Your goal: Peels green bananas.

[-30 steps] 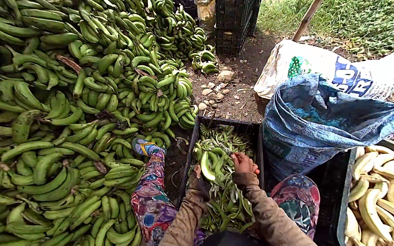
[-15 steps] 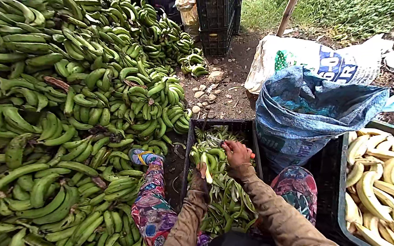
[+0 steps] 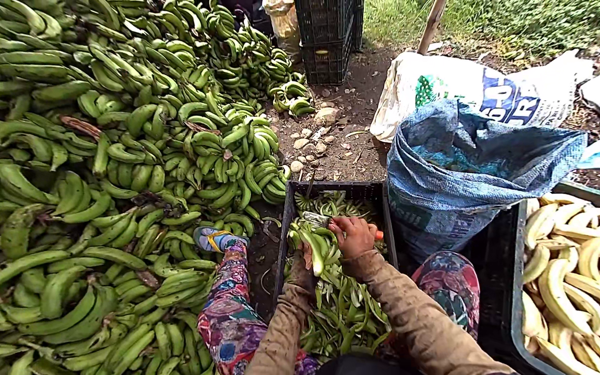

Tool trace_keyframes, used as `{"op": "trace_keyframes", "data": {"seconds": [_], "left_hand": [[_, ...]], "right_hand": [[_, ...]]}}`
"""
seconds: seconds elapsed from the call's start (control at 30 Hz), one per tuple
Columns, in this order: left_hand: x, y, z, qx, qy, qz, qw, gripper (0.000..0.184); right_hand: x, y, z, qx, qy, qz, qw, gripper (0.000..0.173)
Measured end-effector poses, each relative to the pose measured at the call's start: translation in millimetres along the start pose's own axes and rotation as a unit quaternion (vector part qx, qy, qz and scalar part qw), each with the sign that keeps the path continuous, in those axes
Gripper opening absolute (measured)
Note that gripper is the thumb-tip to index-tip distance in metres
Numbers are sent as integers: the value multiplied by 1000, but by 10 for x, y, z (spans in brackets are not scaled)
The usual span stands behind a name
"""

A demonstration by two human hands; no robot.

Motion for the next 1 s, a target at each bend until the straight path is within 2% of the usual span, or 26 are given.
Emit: {"op": "trace_keyframes", "data": {"seconds": [0.1,0.17,0.2,0.27,0.33,0.37,0.4,0.47,0.5,0.57,0.63,0.67,0.7,0.77,0.8,0.87,0.93,1.0], "left_hand": [[283,-89,-172,156,63,109,980,56],[372,-140,-188,173,93,121,973,56],[347,-170,-148,135,76,107,982,54],[190,-180,26,-26,30,5,999,42],[80,-129,195,-221,53,-80,970,41],[63,-110,204,-282,58,-86,954,43],[67,-120,155,-296,66,-79,950,45],[156,-161,56,-294,35,-42,954,79],[220,-167,41,-299,-13,-25,954,88],[349,-148,43,-331,-143,-10,933,81],[357,-129,2,-333,-234,-35,913,70],[378,-142,-52,-294,-239,-30,925,66],[439,-170,-129,-213,-218,-9,953,60],[570,-176,-298,17,-154,63,986,52],[590,-168,-355,120,-122,100,980,50],[606,-142,-388,270,-53,103,956,45],[591,-110,-357,341,-4,41,939,43],[510,-200,-352,336,21,8,941,44]], "right_hand": [[28,632,288,-61,-37,49,996,39],[75,861,392,-57,-48,83,994,36],[86,829,394,-48,-53,85,994,36],[100,499,297,-34,-47,62,996,37],[78,42,137,-52,-15,15,998,39],[27,-123,82,-81,8,-9,997,40],[-46,-214,47,-104,24,-30,994,42],[-172,-225,21,-106,20,-46,993,41],[-184,-197,18,-90,7,-47,995,40],[-88,-211,-38,-60,1,-27,998,39],[144,-281,-157,-48,23,32,998,40],[220,-292,-207,-50,28,52,997,41],[219,-280,-220,-55,28,55,997,42],[60,-153,-49,-78,5,30,997,43],[-24,-43,106,-94,-12,22,995,44],[-130,195,383,-107,-55,33,992,43],[-141,393,512,-82,-80,61,992,42],[-106,466,539,-66,-82,84,991,41]]}}
Point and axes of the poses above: each hand's wrist, its own y-axis away from the middle knuckle, its own z-axis out of the palm, x = y × z, the point moved 9 cm from there along -y, towards the middle knuckle, and after that the axes turned 2 degrees about -z, right-handed, at the moved point
